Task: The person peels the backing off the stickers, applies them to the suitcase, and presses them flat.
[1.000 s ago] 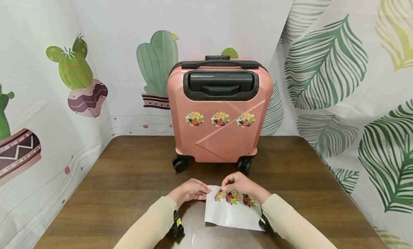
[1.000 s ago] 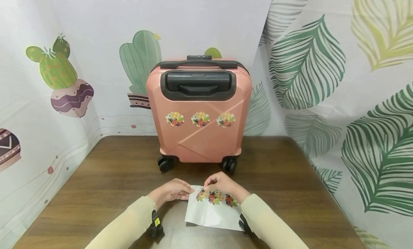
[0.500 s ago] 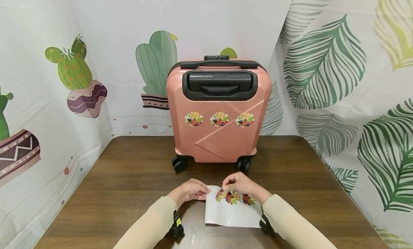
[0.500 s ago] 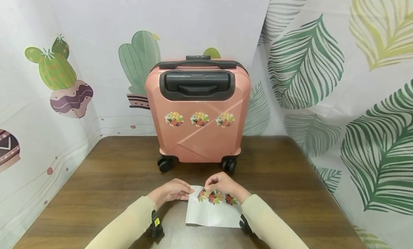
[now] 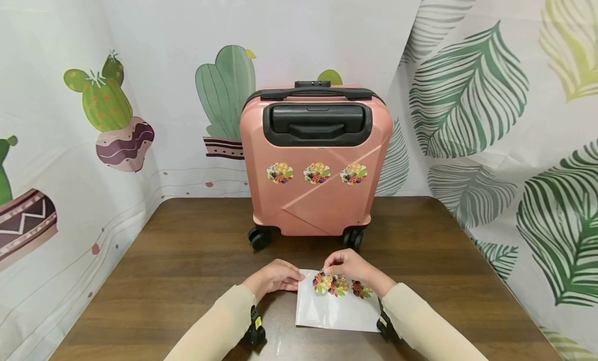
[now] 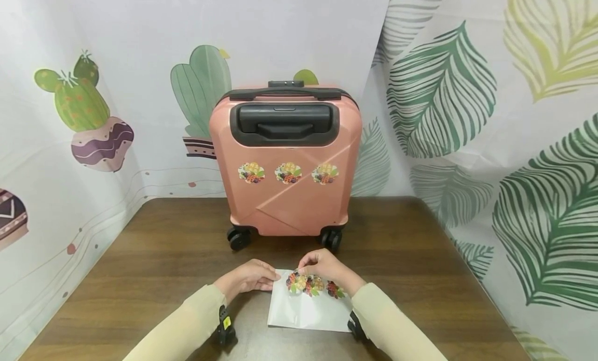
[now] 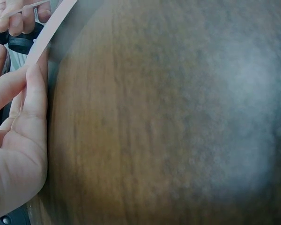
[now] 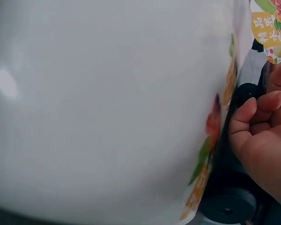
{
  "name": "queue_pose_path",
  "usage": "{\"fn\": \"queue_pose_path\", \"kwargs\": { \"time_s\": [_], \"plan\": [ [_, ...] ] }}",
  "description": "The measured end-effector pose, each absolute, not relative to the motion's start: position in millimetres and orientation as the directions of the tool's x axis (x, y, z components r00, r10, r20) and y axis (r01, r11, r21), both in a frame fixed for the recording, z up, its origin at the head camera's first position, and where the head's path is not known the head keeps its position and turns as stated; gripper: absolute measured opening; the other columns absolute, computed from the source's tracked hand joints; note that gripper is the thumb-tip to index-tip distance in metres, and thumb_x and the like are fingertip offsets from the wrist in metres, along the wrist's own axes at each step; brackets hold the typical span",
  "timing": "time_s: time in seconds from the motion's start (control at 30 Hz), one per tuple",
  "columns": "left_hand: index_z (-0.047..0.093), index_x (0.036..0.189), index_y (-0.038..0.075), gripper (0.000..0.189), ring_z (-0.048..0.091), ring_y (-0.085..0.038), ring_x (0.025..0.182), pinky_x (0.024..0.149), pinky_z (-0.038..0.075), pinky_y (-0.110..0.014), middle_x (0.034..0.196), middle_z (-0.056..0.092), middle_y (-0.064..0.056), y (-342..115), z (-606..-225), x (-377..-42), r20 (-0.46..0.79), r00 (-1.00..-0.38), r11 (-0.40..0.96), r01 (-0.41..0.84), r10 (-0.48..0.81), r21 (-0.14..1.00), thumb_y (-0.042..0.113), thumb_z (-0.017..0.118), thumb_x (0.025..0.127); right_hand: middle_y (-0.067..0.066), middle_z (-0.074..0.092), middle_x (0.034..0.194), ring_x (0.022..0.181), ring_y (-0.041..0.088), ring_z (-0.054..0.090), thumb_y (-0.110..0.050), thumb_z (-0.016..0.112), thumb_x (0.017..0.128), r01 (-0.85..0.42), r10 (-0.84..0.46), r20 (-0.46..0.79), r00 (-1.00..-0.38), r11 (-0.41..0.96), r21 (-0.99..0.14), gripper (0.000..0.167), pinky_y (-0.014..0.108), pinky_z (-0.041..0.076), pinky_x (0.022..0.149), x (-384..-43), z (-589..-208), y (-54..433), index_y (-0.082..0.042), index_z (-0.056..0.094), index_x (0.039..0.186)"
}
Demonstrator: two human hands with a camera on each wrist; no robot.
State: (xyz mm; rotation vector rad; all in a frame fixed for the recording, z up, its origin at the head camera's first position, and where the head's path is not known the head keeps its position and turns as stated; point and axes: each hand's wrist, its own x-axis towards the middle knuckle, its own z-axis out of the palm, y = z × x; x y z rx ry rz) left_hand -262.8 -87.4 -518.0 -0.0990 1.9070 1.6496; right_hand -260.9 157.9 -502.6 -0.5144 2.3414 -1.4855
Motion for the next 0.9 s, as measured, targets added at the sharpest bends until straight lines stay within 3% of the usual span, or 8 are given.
{"fn": "queue_pose_path", "kwargs": {
  "time_s": [0.3, 0.53, 0.9],
  "plan": [
    [0.065, 0.093, 0.002, 0.007, 0.064, -0.007, 0.063, 0.064, 0.059, -0.022, 0.073, 0.067, 0.001, -87.0, -520.1, -263.4, -0.483, -0.817, 0.207, -0.437, 0.316, 0.875, 0.0, 0.071, 0.089, -0.001, 0.069, 0.09, 0.087, 0.011, 0.06, -0.014, 0.072, 0.095, -0.113, -0.403, -0.039, -0.915, 0.349, -0.93, 0.021, 0.029, 0.053, 0.082, -256.3, -490.9, 148.6, 0.007, 0.07, 0.098],
    [0.067, 0.098, -0.001, 0.009, 0.064, -0.008, 0.066, 0.068, 0.059, -0.024, 0.075, 0.066, 0.001, -86.0, -521.9, -263.6, -0.484, -0.818, 0.215, -0.436, 0.309, 0.874, 0.0, 0.07, 0.09, -0.007, 0.067, 0.084, 0.081, 0.01, 0.058, -0.012, 0.07, 0.096, -0.122, -0.315, 0.015, -0.949, 0.323, -0.939, 0.019, 0.032, 0.051, 0.08, -253.6, -474.7, 136.6, 0.006, 0.07, 0.099],
    [0.066, 0.095, -0.002, 0.005, 0.061, -0.006, 0.065, 0.065, 0.057, -0.02, 0.072, 0.062, 0.002, -87.2, -521.0, -263.8, -0.487, -0.809, 0.207, -0.441, 0.328, 0.873, 0.0, 0.068, 0.091, 0.003, 0.07, 0.088, 0.077, 0.008, 0.054, -0.012, 0.071, 0.095, -0.17, -0.245, 0.088, -0.965, 0.334, -0.927, 0.016, 0.026, 0.046, 0.072, -250.4, -456.2, 121.2, 0.003, 0.072, 0.098]
  ]
}}
